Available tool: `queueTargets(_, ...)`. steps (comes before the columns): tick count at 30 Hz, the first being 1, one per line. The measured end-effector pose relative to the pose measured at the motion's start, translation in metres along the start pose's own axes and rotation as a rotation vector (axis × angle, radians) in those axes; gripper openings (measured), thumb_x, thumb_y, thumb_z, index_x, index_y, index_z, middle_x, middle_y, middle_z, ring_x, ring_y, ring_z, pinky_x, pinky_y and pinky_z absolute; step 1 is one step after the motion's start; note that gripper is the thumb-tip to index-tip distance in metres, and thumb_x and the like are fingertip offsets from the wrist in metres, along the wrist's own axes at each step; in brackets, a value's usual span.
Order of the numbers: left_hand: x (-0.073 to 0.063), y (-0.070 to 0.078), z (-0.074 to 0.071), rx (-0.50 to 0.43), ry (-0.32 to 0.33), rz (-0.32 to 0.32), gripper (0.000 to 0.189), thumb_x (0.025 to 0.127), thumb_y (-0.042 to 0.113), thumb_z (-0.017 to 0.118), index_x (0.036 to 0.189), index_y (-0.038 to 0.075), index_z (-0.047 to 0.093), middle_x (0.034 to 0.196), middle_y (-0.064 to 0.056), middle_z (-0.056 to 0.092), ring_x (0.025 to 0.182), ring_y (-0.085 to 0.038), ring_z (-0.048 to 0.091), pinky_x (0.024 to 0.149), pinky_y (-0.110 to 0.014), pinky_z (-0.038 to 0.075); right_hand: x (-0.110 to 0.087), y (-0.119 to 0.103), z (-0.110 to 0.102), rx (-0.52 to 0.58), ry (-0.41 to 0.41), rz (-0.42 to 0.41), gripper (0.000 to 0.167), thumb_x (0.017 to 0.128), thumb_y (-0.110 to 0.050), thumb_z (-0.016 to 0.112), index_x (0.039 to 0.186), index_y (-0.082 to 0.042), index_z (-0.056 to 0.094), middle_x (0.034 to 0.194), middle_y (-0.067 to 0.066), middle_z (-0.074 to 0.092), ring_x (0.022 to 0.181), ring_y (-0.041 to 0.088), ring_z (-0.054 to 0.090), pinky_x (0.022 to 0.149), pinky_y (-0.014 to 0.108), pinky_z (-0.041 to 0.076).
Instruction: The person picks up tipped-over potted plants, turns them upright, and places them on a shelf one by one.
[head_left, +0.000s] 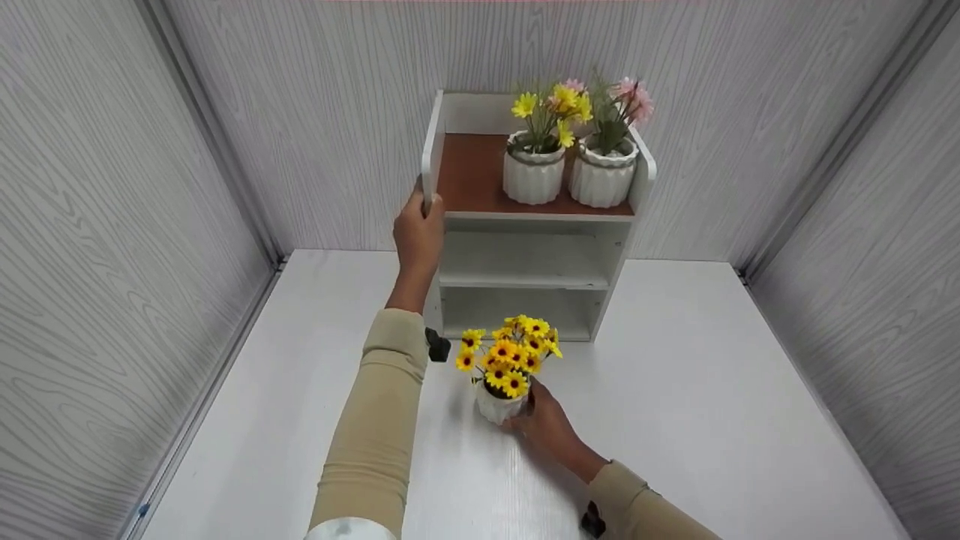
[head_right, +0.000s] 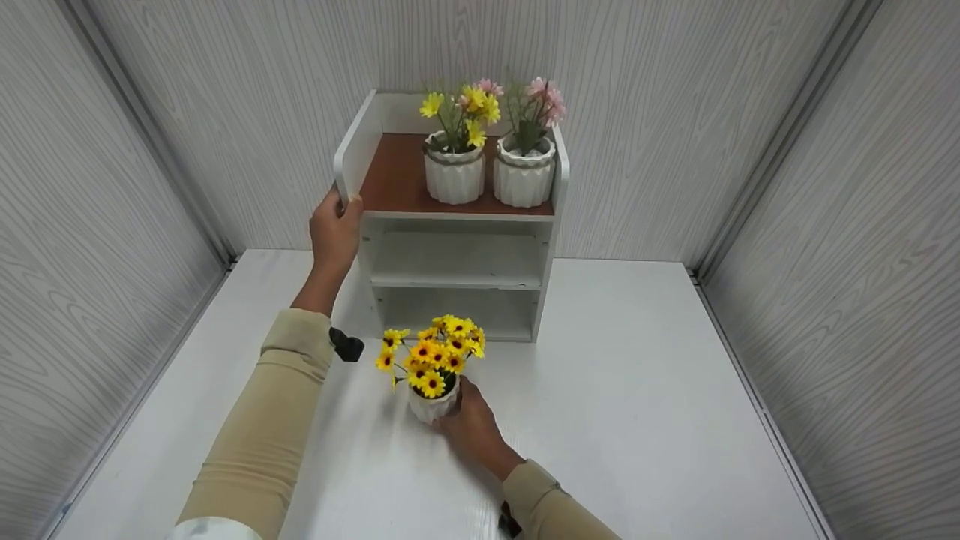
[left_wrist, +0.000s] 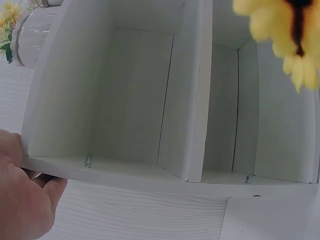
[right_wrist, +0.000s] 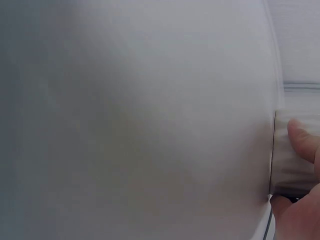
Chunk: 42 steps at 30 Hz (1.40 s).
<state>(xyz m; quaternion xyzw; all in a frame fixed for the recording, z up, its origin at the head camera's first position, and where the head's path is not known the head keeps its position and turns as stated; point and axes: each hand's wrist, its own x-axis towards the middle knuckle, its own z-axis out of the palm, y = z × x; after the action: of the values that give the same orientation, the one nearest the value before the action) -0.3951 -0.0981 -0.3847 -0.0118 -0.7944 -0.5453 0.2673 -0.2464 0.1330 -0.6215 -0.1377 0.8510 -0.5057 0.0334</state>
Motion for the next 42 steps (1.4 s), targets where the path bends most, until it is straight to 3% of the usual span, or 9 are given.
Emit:
queueTargets(3, 0.0, 0.0, 0.001, -0.002, 0.001, 0.007, 0.036, 0.106, 0.035, 0.046, 0.127, 0.011, 0.061, 0.103, -0.006, 0.065, 0.086, -0.015, 0.055, 0.075, -0.034, 0.047, 0.001, 0.002, -0.002, -0.038, -0.002, -0.005, 0.083, 0.084, -0.016, 0.083, 0.153, -0.007, 0.037, 0.136, 0.012, 0.058, 0.124, 0.026, 0.057, 0.1, 0.042, 0.049)
queueTargets(8, -0.001, 0.0, 0.001, -0.002, -0.009, -0.003, 0.05, 0.107, 0.035, 0.046, 0.152, 0.014, 0.046, 0.143, -0.005, 0.06, 0.113, -0.014, 0.059, 0.096, -0.038, 0.05, -0.002, 0.002, -0.003, 0.0, -0.007, 0.021, 0.088, 0.087, -0.019, 0.081, 0.155, -0.001, 0.029, 0.095, 0.007, 0.054, 0.085, 0.016, 0.055, 0.07, 0.027, 0.048)
queueTargets(11, 0.0, 0.0, 0.001, -0.006, -0.008, -0.006, 0.047, 0.107, 0.034, 0.046, 0.149, 0.014, 0.05, 0.136, -0.005, 0.064, 0.105, -0.014, 0.059, 0.09, -0.037, 0.051, -0.003, 0.001, -0.002, 0.085, 0.001, 0.028, 0.1, 0.084, -0.023, 0.083, 0.158, 0.001, 0.021, 0.099, 0.011, 0.054, 0.087, 0.019, 0.055, 0.072, 0.028, 0.047)
queueTargets(14, 0.001, -0.001, 0.001, -0.007, 0.001, -0.001, 0.038, 0.107, 0.034, 0.046, 0.135, 0.012, 0.06, 0.113, -0.006, 0.068, 0.088, -0.015, 0.055, 0.076, -0.033, 0.046, -0.002, -0.002, -0.001, 0.166, 0.02, 0.04, 0.103, 0.083, -0.028, 0.084, 0.161, -0.006, 0.019, 0.133, 0.018, 0.053, 0.118, 0.03, 0.057, 0.093, 0.037, 0.051)
queueTargets(18, 0.002, -0.002, 0.0, -0.005, 0.002, 0.0, 0.034, 0.107, 0.033, 0.046, 0.127, 0.01, 0.062, 0.105, -0.006, 0.066, 0.082, -0.016, 0.051, 0.071, -0.034, 0.043, -0.001, -0.008, 0.001, 0.225, 0.047, 0.043, 0.103, 0.085, -0.031, 0.082, 0.162, -0.012, 0.018, 0.164, 0.016, 0.027, 0.15, 0.035, 0.028, 0.115, 0.051, 0.033)
queueTargets(23, 0.0, -0.002, -0.001, -0.007, -0.005, -0.013, 0.044, 0.107, 0.034, 0.047, 0.146, 0.014, 0.054, 0.134, -0.006, 0.065, 0.099, -0.015, 0.056, 0.086, -0.038, 0.049, -0.001, -0.015, 0.003, 0.226, 0.077, 0.047, 0.103, 0.083, -0.034, 0.084, 0.162, -0.015, 0.019, 0.165, 0.011, 0.026, 0.152, 0.033, 0.023, 0.12, 0.054, 0.024)
queueTargets(31, -0.001, 0.001, 0.001, -0.007, -0.012, -0.017, 0.046, 0.107, 0.035, 0.046, 0.149, 0.015, 0.05, 0.138, -0.005, 0.063, 0.108, -0.014, 0.059, 0.093, -0.04, 0.051, 0.002, -0.014, 0.008, 0.206, 0.108, 0.046, 0.097, 0.083, -0.023, 0.085, 0.16, -0.016, 0.026, 0.164, 0.011, 0.031, 0.152, 0.034, 0.024, 0.12, 0.057, 0.021)
queueTargets(38, -0.001, 0.003, 0.001, -0.012, -0.01, -0.013, 0.038, 0.107, 0.035, 0.046, 0.134, 0.012, 0.06, 0.115, -0.006, 0.067, 0.09, -0.016, 0.052, 0.078, -0.035, 0.044, 0.004, -0.015, 0.01, 0.256, 0.117, 0.05, 0.099, 0.081, -0.029, 0.086, 0.159, -0.013, 0.028, 0.161, 0.01, 0.037, 0.15, 0.031, 0.029, 0.119, 0.055, 0.025)
queueTargets(42, -0.001, 0.002, 0.001, -0.014, -0.006, -0.015, 0.037, 0.107, 0.035, 0.046, 0.132, 0.012, 0.06, 0.114, -0.006, 0.066, 0.09, -0.016, 0.052, 0.077, -0.035, 0.045, 0.004, -0.015, 0.011, 0.241, 0.126, 0.039, 0.098, 0.081, -0.032, 0.086, 0.158, -0.011, 0.029, 0.16, 0.012, 0.038, 0.149, 0.033, 0.031, 0.118, 0.055, 0.027)
